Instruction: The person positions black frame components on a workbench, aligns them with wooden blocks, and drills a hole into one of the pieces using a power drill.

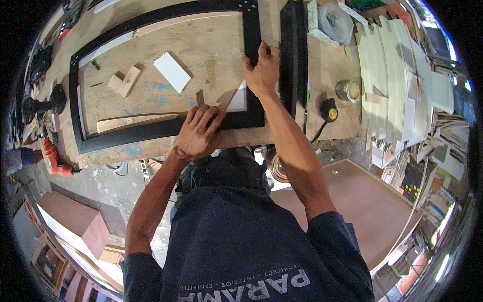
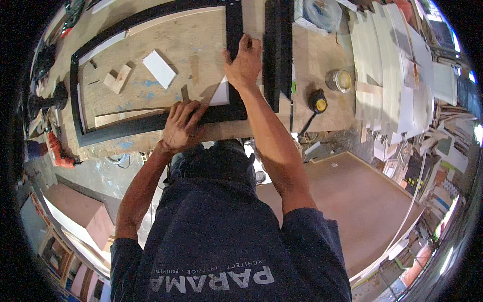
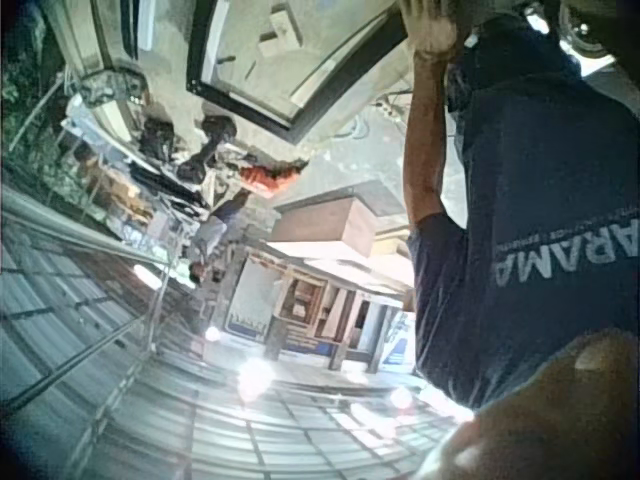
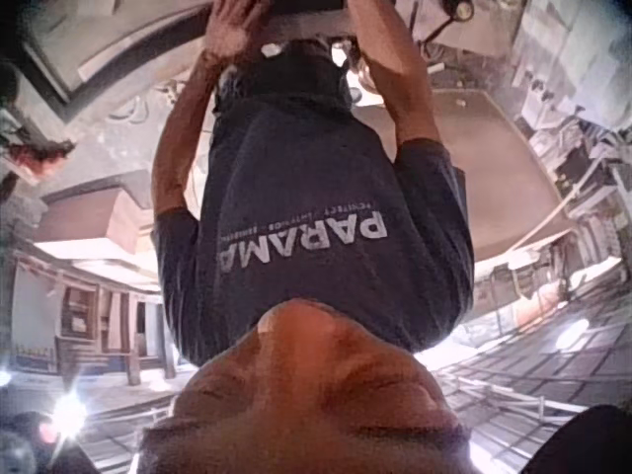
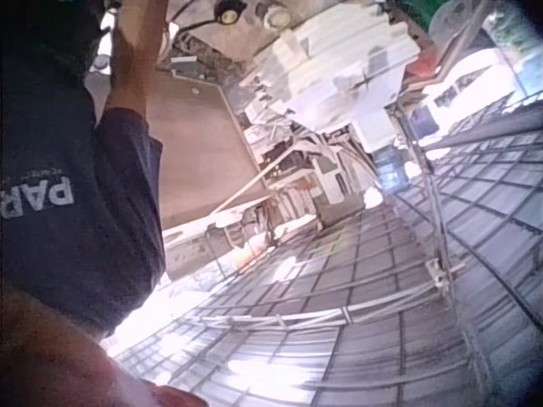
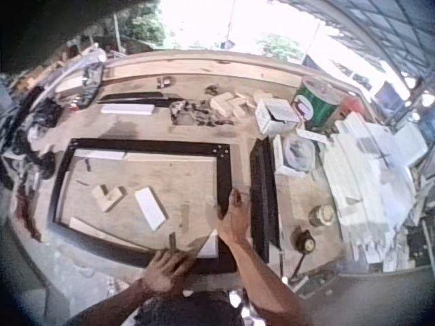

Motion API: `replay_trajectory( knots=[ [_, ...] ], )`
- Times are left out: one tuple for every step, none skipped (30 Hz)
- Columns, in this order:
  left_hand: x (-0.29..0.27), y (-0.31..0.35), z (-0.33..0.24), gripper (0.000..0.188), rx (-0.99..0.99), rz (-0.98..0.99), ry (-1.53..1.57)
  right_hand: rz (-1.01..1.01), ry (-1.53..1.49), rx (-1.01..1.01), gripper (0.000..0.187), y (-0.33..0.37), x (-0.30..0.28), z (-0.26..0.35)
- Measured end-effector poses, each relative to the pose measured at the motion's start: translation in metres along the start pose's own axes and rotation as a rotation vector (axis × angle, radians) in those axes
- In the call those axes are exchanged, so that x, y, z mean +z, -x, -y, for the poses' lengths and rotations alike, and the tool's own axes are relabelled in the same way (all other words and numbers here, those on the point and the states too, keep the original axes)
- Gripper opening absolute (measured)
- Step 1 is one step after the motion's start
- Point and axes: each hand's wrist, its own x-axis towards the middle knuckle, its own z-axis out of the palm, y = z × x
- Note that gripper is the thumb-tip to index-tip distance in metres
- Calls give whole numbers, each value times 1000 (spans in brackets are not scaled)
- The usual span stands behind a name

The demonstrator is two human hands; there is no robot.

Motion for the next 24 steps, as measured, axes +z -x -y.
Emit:
replay_trajectory(
  knots=[
    [5,-9,-7,65,54,41,-8,16,-3,20,72,1,-3,0],
    [9,-16,-12,66,109,85,-18,14,1,32,72,1,-5,1],
    [13,-22,-15,66,116,91,-14,36,-8,32,75,1,-6,1],
    [17,-29,-18,67,111,111,42,59,-18,30,78,0,-8,2],
    [22,-34,-20,69,110,134,100,57,-13,44,78,0,-7,0],
    [26,-38,-21,74,120,92,114,52,-26,14,79,0,-7,-2],
    [26,-38,-22,74,128,101,120,47,-40,-17,80,1,-6,-4],
    [26,-40,-23,74,143,119,58,109,-33,53,80,2,-9,-2],
    [26,-42,-25,74,158,137,-4,109,-28,65,80,3,-8,-3],
    [27,-41,-23,71,174,158,-2,72,-34,35,80,3,-7,-4],
    [28,-39,-22,71,180,165,4,34,-42,2,80,3,-6,-4],
    [29,-37,-21,69,188,157,0,11,-54,18,79,4,-5,-3],
    [31,-35,-20,68,197,148,-5,11,-51,29,79,5,-5,-3],
    [33,-35,-20,68,199,138,0,-3,-58,16,78,5,-4,-3],
    [34,-34,-21,68,206,144,6,-17,-64,3,78,4,-4,-4],
    [34,-33,-21,68,206,177,-26,2,-70,-7,80,4,-4,-5],
    [34,-33,-21,69,203,208,-61,2,-69,0,80,4,-4,-5],
    [35,-32,-20,70,204,226,-71,0,-74,-1,79,4,-3,-5],
    [36,-31,-21,70,208,231,-68,-2,-80,-2,79,4,-3,-5],
    [33,-33,-22,71,223,257,-88,-15,-124,6,77,4,-2,-6],
    [32,-35,-23,72,239,284,-108,-16,-124,12,77,4,-1,-8],
    [33,-35,-23,72,243,288,-107,-40,-125,-11,76,4,0,-10],
    [34,-35,-22,73,260,308,-122,-64,-127,-35,75,4,0,-10],
    [34,-35,-21,74,277,327,-137,-68,-129,-28,75,4,0,-9]
  ],
)
